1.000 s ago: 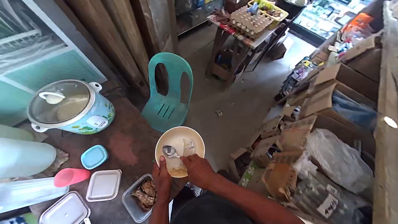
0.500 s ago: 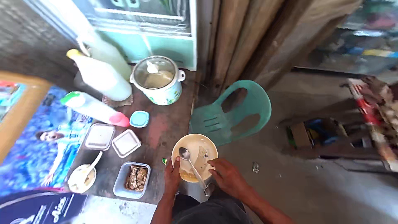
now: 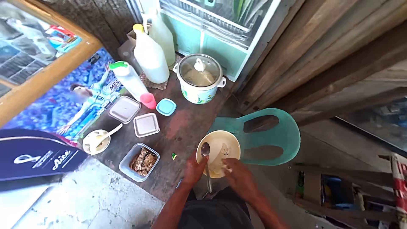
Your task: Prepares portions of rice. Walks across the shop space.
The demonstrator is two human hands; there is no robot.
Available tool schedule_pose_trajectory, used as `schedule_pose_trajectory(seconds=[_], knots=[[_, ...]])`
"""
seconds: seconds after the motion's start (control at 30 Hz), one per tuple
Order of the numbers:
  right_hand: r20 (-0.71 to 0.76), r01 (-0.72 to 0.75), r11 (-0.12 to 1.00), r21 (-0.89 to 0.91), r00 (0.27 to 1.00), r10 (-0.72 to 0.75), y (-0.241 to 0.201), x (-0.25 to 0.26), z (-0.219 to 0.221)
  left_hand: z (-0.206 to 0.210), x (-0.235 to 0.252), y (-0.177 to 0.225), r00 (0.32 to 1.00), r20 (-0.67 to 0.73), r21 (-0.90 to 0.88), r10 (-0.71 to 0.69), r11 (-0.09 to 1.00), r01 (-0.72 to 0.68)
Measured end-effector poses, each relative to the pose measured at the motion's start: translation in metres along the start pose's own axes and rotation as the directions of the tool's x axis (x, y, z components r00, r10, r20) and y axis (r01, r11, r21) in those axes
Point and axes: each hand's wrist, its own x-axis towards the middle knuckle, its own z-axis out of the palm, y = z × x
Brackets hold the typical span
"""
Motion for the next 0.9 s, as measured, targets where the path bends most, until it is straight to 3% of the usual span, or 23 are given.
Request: schedule_pose_trajectory(seconds=[0.1,0.17,0.2,0.3,0.4,0.47,0.53,0.6,0.63,0.73,0.9], knots=[[-0.070,-0.052,0.997,-0.061,0.996,0.047,0.044,0.006,-0.051,-0.015,0.008,-0.019,0.992,0.004,0.293,0.124,0.949,-0.120],[0.037,-0.145,0.975,-0.171,0.988,0.153,0.094,0.013,-0.072,-0.015,0.012,-0.030,0.961,0.049,0.485,0.272,0.835,-0.261],[0.163,-0.203,0.947,-0.247,0.955,0.248,0.120,0.020,-0.077,-0.011,0.012,-0.032,0.938,0.069,0.556,0.341,0.767,-0.320],[0.496,-0.195,0.829,-0.525,0.721,0.484,0.205,0.044,-0.073,0.017,0.009,-0.015,0.886,0.097,0.692,0.454,0.609,-0.388],[0.593,-0.053,0.735,-0.676,0.554,0.585,0.271,0.044,-0.056,0.045,0.005,-0.001,0.858,0.108,0.780,0.501,0.493,-0.386],[0.628,0.025,0.698,-0.716,0.459,0.628,0.304,0.041,-0.056,0.062,0.001,0.005,0.867,0.026,0.790,0.498,0.520,-0.323],[0.646,0.083,0.683,-0.726,0.423,0.635,0.329,0.040,-0.054,0.075,-0.006,0.007,0.902,-0.152,0.720,0.405,0.670,-0.180],[0.660,0.109,0.684,-0.722,0.408,0.631,0.338,0.045,-0.051,0.084,-0.012,0.012,0.921,-0.362,0.495,0.142,0.867,0.061],[0.657,0.115,0.678,-0.726,0.406,0.635,0.338,0.046,-0.051,0.087,-0.014,0.013,0.897,-0.443,0.350,-0.009,0.919,0.182],[0.619,0.065,0.660,-0.748,0.426,0.659,0.335,0.053,-0.061,0.089,-0.007,0.005,0.783,-0.568,0.070,-0.252,0.934,0.351],[0.604,-0.009,0.669,-0.743,0.423,0.676,0.366,0.035,-0.089,0.085,-0.004,-0.013,0.682,-0.656,-0.046,-0.324,0.919,0.392]])
